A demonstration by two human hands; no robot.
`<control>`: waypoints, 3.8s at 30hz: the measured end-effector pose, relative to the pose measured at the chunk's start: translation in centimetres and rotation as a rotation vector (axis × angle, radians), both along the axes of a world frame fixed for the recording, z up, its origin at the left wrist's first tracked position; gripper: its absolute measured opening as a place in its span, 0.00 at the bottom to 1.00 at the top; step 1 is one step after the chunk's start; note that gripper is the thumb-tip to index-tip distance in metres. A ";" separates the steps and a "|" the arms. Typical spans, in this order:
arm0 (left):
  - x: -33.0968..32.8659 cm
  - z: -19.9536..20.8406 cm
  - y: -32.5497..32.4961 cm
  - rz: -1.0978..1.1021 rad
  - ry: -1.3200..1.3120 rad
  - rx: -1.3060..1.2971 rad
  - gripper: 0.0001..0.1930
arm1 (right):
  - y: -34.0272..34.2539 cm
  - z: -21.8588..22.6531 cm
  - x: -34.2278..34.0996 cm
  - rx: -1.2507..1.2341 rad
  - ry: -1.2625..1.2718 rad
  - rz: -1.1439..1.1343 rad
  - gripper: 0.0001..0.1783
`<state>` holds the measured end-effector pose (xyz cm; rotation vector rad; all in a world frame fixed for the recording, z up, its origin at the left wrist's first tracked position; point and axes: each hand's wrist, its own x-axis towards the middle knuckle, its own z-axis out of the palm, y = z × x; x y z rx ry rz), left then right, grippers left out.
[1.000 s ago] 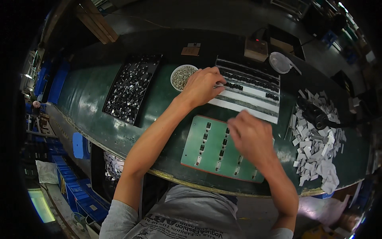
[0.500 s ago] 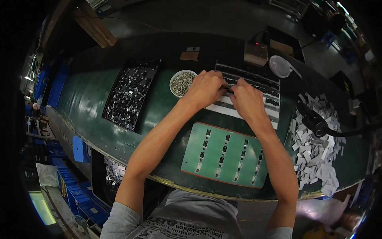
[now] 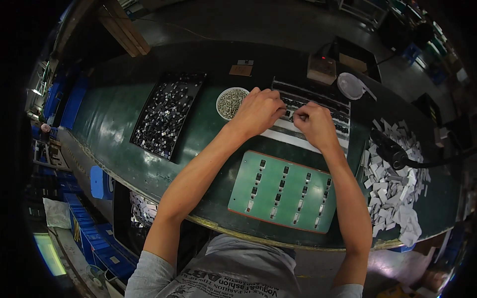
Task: The person places electronic components into a mounting jig, attaches them to a PCB, and secures the components with screws using an electric screwdriver.
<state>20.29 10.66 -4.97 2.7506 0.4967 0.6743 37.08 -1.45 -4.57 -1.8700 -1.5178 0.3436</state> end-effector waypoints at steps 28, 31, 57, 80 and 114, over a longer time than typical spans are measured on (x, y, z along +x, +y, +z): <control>-4.5 1.2 -16.6 -0.221 -0.028 -0.311 0.04 | -21.2 3.2 -2.8 -0.134 0.004 -0.030 0.06; -4.4 0.8 -17.1 -0.223 -0.071 -0.196 0.05 | -21.4 2.9 -3.2 -0.106 -0.125 -0.057 0.07; -2.6 4.2 -12.4 -0.174 0.047 -0.150 0.06 | -16.3 3.1 0.1 -0.004 -0.182 -0.149 0.05; 5.4 -0.2 -3.5 -0.003 0.123 0.139 0.04 | -7.0 -0.5 6.1 -0.117 -0.286 -0.178 0.08; -15.0 2.6 -12.8 -0.060 -0.063 -0.337 0.06 | -16.1 3.5 -10.0 -0.042 -0.071 0.229 0.08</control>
